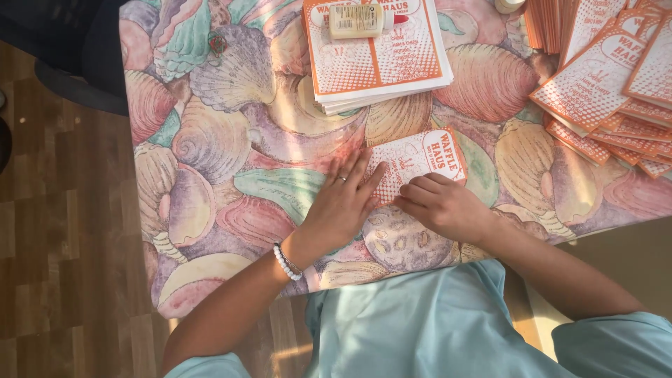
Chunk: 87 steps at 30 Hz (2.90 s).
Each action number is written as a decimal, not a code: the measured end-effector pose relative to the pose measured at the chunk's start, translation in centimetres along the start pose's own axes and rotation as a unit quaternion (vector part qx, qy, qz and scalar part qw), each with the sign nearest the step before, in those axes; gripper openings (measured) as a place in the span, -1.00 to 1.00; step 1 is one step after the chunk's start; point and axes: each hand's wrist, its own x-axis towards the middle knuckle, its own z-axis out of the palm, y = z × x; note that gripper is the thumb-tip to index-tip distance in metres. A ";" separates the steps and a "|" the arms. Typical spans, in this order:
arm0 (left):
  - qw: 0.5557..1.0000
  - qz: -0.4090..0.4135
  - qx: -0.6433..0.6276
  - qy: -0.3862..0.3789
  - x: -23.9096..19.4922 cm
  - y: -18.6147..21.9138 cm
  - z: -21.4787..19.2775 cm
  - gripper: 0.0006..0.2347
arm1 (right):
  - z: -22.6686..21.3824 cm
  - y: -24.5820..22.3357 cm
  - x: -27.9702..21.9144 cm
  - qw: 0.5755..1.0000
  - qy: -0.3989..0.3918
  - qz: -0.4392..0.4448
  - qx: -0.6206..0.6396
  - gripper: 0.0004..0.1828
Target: Folding flat paper bag templates into finished bags and stacking them on a table.
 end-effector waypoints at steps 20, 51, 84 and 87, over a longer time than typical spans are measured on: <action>0.991 0.000 0.129 -0.020 0.0 -1.0 1.6 -0.50 | -1.0 1.3 -3.1 0.992 -0.041 0.113 0.040 -0.80; 0.986 0.034 0.159 -0.039 0.8 -2.1 0.4 -0.46 | -2.7 1.9 -3.3 0.994 -0.062 0.091 -0.008 -0.82; 0.985 0.049 0.161 -0.028 1.4 -1.8 -0.3 -0.48 | -1.1 9.9 -4.0 0.954 -0.092 0.206 -0.200 -0.80; 0.984 0.051 0.169 -0.019 1.2 -1.7 0.1 -0.47 | -3.2 5.5 -2.1 0.977 -0.044 0.169 -0.123 -0.72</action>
